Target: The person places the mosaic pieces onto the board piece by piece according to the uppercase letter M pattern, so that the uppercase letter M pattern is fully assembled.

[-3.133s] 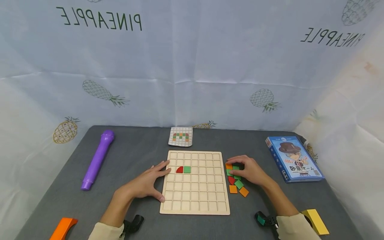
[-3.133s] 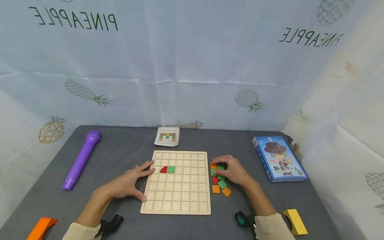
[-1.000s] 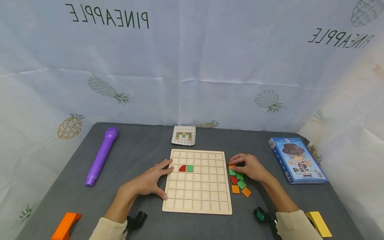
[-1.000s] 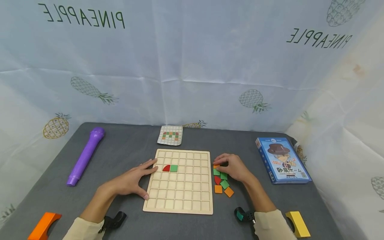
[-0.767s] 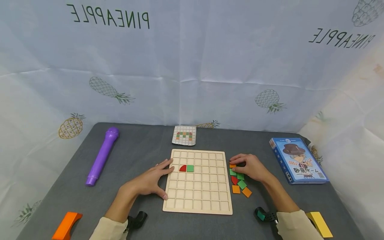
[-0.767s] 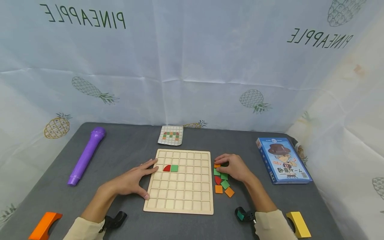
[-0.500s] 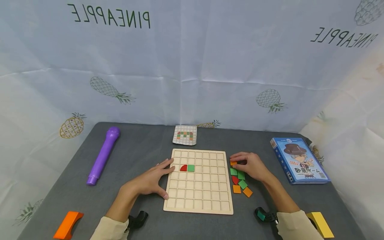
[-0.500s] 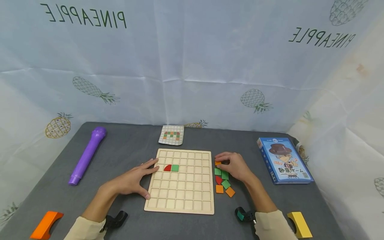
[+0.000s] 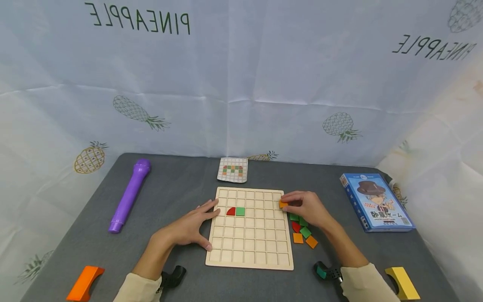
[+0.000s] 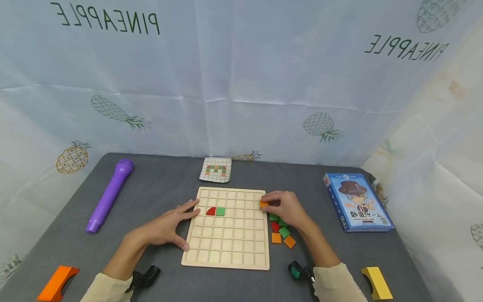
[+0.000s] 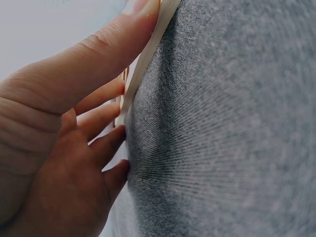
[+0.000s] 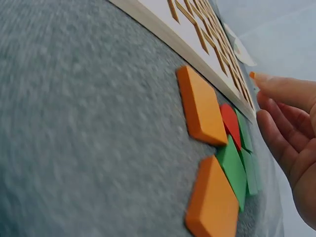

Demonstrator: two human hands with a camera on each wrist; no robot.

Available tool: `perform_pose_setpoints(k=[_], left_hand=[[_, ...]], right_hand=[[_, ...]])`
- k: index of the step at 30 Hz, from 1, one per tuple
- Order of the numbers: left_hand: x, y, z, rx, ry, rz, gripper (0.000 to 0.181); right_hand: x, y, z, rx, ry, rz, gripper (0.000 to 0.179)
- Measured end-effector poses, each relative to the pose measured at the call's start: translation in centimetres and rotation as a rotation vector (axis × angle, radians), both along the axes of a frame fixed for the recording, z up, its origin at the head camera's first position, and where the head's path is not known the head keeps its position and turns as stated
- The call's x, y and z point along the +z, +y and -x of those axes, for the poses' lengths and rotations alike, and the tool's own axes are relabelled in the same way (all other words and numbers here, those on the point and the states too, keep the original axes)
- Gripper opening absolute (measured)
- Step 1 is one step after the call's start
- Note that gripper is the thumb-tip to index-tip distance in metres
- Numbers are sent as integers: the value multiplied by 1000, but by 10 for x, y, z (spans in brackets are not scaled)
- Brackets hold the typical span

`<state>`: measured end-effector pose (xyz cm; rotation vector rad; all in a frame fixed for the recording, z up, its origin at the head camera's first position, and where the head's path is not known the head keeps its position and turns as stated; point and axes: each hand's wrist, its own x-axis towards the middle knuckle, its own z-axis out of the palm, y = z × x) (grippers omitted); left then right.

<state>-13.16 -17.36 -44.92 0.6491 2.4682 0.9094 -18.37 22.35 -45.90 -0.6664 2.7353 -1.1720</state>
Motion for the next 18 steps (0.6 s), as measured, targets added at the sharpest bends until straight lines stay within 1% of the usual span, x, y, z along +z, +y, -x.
perform_pose_setpoints(k=[3, 10, 18], left_hand=[[1, 0, 0, 4, -1, -3, 110], [2, 1, 0, 5, -2, 7, 109], [3, 2, -1, 15, 3, 3, 110]], right_hand=[[-2, -6, 1, 10, -5, 12, 25], [-6, -21, -1, 46, 15, 25, 24], [-4, -45, -3, 94, -42, 67, 24]])
